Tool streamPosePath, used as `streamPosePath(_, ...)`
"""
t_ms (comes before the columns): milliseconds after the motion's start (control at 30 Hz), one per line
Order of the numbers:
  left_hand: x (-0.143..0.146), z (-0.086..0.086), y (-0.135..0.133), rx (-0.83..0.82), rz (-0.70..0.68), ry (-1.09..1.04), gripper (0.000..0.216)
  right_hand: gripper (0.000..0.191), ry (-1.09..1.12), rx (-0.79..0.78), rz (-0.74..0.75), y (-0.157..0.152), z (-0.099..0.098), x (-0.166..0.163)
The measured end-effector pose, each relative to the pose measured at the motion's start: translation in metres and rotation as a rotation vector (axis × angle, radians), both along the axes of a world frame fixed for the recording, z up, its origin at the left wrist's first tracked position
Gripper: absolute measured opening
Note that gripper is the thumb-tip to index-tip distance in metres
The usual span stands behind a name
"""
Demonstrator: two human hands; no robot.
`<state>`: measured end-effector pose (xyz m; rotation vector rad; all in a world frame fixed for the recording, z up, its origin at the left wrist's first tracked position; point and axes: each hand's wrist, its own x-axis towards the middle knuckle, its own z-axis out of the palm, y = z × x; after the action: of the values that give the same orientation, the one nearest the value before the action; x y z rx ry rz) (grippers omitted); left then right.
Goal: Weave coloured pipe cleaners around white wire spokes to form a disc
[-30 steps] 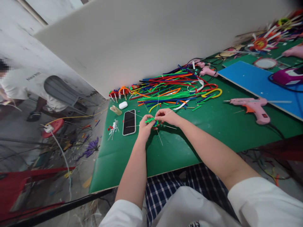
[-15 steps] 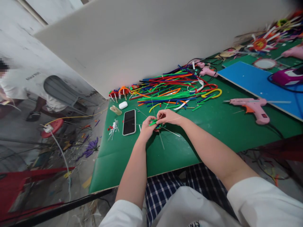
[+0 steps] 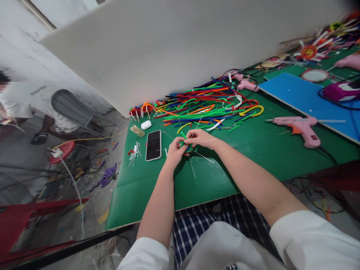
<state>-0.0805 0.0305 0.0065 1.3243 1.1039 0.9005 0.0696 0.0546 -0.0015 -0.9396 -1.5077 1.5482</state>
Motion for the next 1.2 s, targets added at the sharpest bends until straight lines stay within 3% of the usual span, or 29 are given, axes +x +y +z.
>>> streamPosePath(367, 0.001, -0.003, -0.001, 0.079, 0.029, 0.004, 0.024, 0.029, 0.133, -0.046, 0.013, -0.003, 0.005, -0.004)
streamPosePath(567, 0.000, -0.002, -0.001, -0.005, -0.016, -0.042, 0.027, 0.026, 0.091, -0.062, 0.058, -0.002, 0.002, -0.001)
streamPosePath(700, -0.003, 0.000, -0.001, -0.054, -0.016, -0.121, 0.029, 0.026, 0.195, -0.099, 0.111, -0.003, 0.004, 0.004)
streamPosePath(1000, -0.008, 0.011, -0.005, -0.164, -0.087, -0.288, 0.025, 0.047, 0.412, -0.206, 0.206, -0.004, 0.010, 0.007)
streamPosePath(1200, -0.007, 0.010, -0.007, -0.169, -0.181, -0.228, 0.025, 0.026, 0.302, -0.134, 0.133, -0.005, 0.009, 0.005)
